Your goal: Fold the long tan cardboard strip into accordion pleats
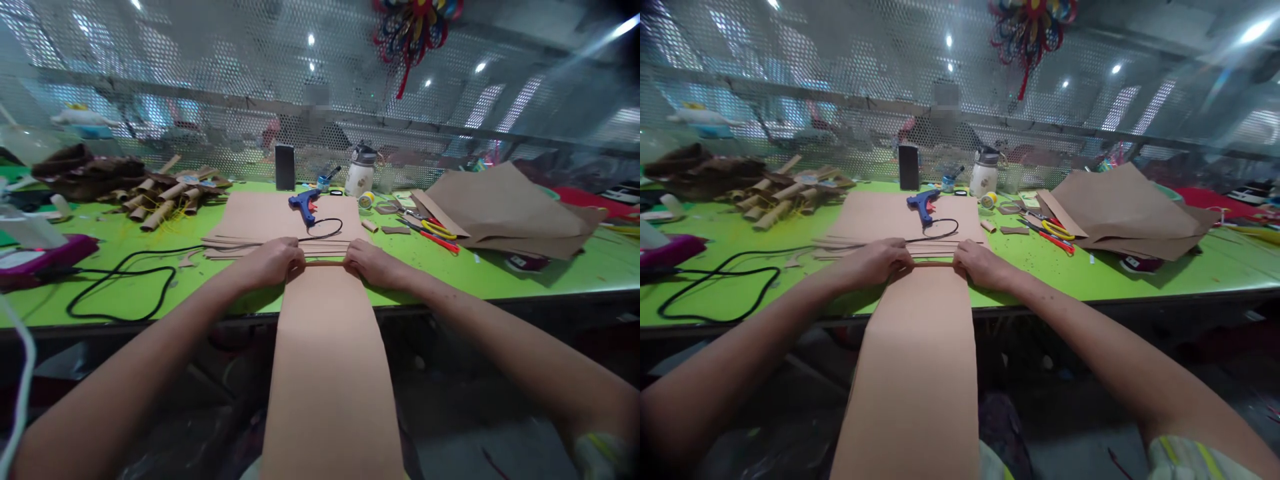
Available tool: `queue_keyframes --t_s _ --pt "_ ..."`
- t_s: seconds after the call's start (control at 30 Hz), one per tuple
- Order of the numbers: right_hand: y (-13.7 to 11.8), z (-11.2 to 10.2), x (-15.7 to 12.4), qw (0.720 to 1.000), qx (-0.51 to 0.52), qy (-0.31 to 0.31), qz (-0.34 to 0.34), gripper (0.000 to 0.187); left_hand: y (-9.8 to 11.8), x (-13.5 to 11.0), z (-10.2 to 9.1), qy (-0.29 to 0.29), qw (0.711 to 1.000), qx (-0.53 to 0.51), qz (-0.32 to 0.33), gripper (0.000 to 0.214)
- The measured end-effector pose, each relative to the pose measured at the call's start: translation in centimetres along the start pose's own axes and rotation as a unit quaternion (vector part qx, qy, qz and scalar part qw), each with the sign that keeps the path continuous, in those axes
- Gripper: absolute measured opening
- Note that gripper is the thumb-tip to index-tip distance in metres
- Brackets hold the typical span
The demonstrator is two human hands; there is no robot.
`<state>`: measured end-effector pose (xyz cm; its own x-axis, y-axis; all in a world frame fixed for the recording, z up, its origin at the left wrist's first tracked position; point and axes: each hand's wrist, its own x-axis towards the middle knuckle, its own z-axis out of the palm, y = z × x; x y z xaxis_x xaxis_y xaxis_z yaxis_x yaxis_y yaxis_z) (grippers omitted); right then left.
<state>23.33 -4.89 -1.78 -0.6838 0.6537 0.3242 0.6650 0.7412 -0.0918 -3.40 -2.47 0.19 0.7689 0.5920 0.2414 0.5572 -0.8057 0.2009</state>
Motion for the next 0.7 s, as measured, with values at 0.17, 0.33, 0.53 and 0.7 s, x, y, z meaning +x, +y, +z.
queue_keyframes --t_s 0.17,0.33,0.53,0.7 --pt "-1.0 -1.2 1.0 0.994 -0.09 -0.054 -0.009 0.01 0.9 -0.4 0.5 0.036 0.996 0.08 0.024 0.019" --pt "-2.8 -1.4 3.3 0.984 -0.153 -0.091 -0.005 0.021 1.6 -0.4 0.4 0.04 0.991 0.123 0.043 0.021" --pt "-3.8 -0.7 3.8 0.985 -0.151 -0.06 -0.059 0.017 1.4 -0.3 0.3 0.015 0.986 0.159 0.056 0.022" --pt "-3.5 -0.9 2.7 0.985 -0.16 -0.055 -0.034 0.015 1.1 -0.3 0.5 0.022 0.987 0.153 0.053 0.022"
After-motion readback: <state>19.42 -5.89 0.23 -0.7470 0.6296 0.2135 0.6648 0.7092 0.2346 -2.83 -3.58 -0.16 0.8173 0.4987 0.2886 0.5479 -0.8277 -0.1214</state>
